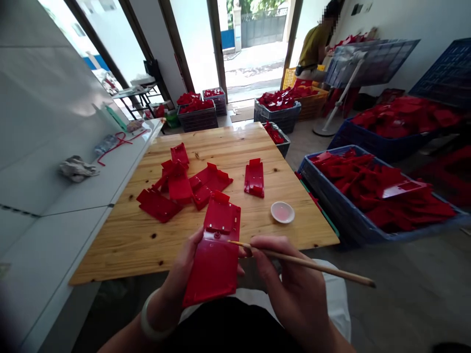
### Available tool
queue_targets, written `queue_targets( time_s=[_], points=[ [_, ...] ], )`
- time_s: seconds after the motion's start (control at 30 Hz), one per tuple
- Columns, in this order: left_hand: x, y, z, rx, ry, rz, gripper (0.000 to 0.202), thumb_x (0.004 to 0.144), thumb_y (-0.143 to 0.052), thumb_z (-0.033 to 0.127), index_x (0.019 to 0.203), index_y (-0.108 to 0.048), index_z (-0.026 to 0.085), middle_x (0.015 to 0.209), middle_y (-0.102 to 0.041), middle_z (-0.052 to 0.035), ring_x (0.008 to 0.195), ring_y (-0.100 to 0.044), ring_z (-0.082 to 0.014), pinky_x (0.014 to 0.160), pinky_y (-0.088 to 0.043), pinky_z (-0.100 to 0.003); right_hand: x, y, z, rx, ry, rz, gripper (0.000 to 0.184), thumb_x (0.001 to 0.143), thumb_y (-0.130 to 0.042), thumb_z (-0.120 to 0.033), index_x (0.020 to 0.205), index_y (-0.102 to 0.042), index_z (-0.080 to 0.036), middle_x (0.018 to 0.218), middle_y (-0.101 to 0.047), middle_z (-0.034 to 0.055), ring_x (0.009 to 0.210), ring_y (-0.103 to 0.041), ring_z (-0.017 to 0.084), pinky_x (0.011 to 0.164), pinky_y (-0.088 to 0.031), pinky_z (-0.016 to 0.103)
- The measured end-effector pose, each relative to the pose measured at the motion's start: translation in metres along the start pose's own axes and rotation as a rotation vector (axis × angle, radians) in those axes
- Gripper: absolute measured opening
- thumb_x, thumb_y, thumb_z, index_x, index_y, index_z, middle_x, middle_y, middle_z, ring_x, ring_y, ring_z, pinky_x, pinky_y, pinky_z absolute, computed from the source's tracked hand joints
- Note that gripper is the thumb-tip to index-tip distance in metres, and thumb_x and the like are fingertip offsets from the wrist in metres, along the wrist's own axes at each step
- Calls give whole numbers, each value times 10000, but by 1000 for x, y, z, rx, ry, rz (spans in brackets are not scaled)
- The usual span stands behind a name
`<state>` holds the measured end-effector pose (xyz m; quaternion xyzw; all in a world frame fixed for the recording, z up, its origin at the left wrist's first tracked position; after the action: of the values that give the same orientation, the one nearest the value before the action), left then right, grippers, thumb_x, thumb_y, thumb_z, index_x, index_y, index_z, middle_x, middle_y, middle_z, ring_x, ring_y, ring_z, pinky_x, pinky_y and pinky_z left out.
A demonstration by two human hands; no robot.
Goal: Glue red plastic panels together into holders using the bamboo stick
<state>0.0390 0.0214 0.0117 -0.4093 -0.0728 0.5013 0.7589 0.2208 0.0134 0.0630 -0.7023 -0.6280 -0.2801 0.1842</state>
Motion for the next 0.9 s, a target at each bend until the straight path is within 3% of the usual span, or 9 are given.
queue_targets(
  time_s=[0.13,0.27,0.6,0.67,0.83,0.9],
  points=[
    [1,-3,-4,-30,5,17,851,1075,-409,731,1205,-842,10,1035,-853,-227,861,-811,-294,846,-647,-365,-2,-5,1,-52,49,-64,238,1064,-709,-164,1228,-789,-316,1035,-845,-8,903,-834,160,825,-684,215],
    [3,-4,-7,-47,-24,38,745,1000,-589,736,1142,-851,53,1115,-846,-208,836,-801,-305,822,-662,-407,0,-9,-1,-66,116,-105,285,1046,-717,-129,1268,-769,-301,1104,-842,11,963,-835,177,858,-688,239],
    [4,-8,-6,-58,-40,-7,660,945,-673,723,1043,-827,88,1011,-835,-179,803,-781,-304,842,-633,-416,1,-13,-4,-99,175,-159,309,1048,-698,-97,1288,-746,-286,1142,-832,10,1050,-813,162,964,-644,224],
    [4,-11,-6,-81,-33,-15,600,920,-727,701,964,-813,109,954,-829,-157,802,-771,-291,837,-618,-390,1,-13,-5,-98,182,-165,314,1053,-691,-97,1300,-743,-285,1150,-828,6,1050,-808,150,969,-634,208],
    [2,-10,0,-205,-105,96,385,859,-900,508,788,-748,162,693,-742,-6,600,-642,-139,668,-519,-233,-1,-13,-2,-99,169,-171,297,1059,-693,-110,1294,-746,-285,1142,-824,-6,996,-796,128,929,-636,184],
    [2,-13,-1,-184,-90,95,415,855,-892,540,778,-742,161,700,-752,-22,604,-648,-153,678,-528,-248,-3,-12,0,-100,157,-168,294,1060,-698,-119,1295,-747,-288,1141,-823,-9,979,-795,128,926,-640,190]
  ],
)
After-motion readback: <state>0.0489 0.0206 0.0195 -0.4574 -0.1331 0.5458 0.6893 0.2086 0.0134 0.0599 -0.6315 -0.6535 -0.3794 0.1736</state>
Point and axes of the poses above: each hand's wrist, its own x-axis towards the middle knuckle, its own y-axis out of the back of the hand, z = x × y, the point moved 6 cm from there along x, towards the middle knuckle
